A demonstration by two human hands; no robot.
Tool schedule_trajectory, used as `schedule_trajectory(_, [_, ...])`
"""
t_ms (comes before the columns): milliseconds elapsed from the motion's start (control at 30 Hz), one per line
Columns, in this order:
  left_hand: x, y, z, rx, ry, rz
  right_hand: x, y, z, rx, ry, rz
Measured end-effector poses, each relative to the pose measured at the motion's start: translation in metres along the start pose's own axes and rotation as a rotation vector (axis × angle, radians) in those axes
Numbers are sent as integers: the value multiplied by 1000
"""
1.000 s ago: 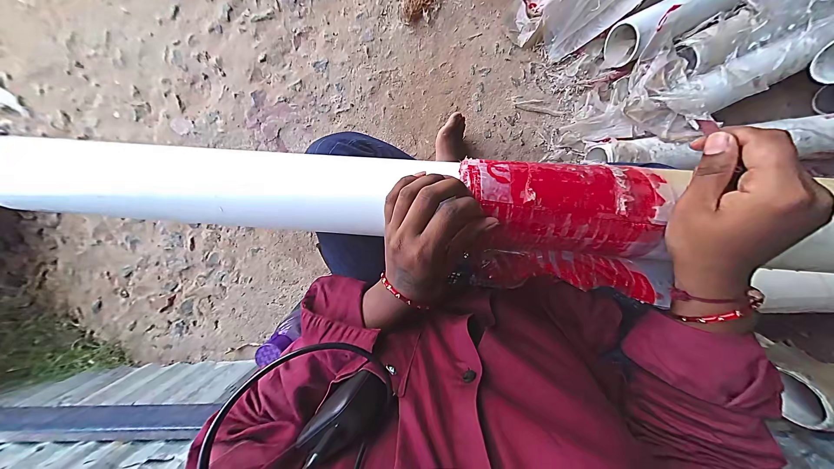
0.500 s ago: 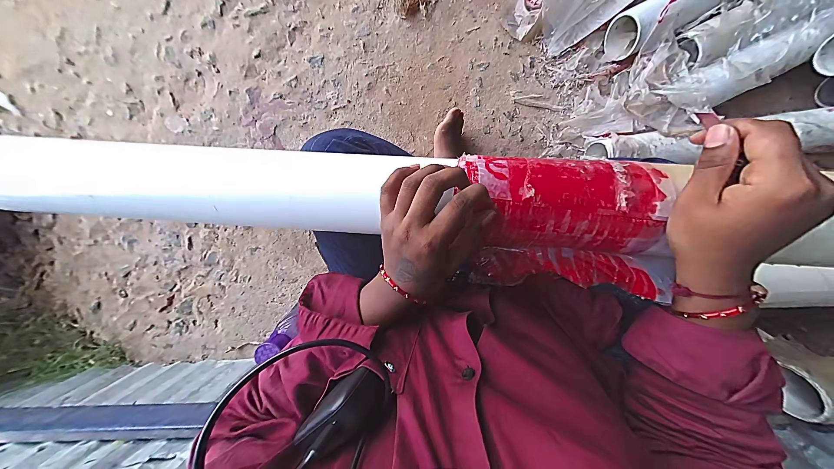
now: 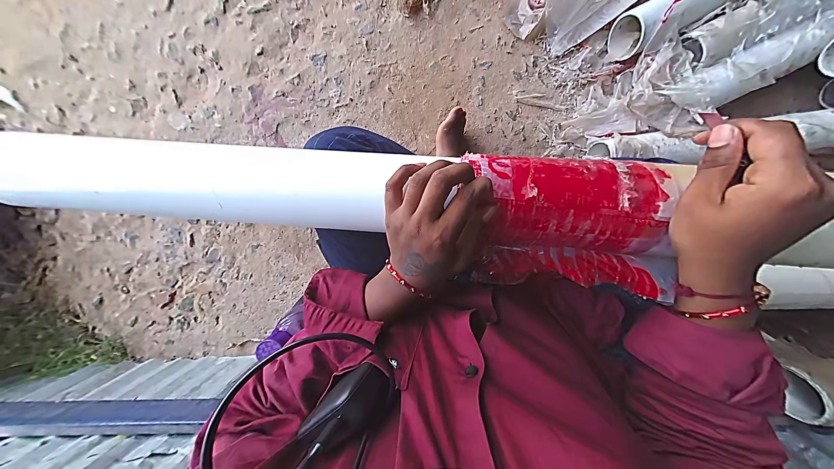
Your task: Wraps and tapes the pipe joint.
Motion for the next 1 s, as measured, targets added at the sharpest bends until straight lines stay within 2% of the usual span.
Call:
schedule_trajectory(133, [0, 0, -2, -31, -26, 27, 4, 0, 0, -33, -51, 7])
schedule_trajectory(300, [-3, -4, -10, -35, 113, -23, 4, 0, 0, -27, -42, 6])
schedule_trajectory(467, [6, 3, -1, 42, 46, -105, 4, 1, 0, -31, -38, 23])
schedule_trajectory(800, [15, 18, 18, 1, -85, 106, 3, 2, -3, -11, -29, 31])
schedule_trajectory(1000, [9, 21, 18, -33, -88, 211, 3, 2, -3, -9, -25, 20])
Point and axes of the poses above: each hand's wrist, its own z-axis towards the middle knuckle, its own x-axis out of the back of the hand, y = z × x, the point moved 2 cm from there along z, towards the middle knuckle, and after that the axes turned 7 degrees about -z, right-handed, at the moved point
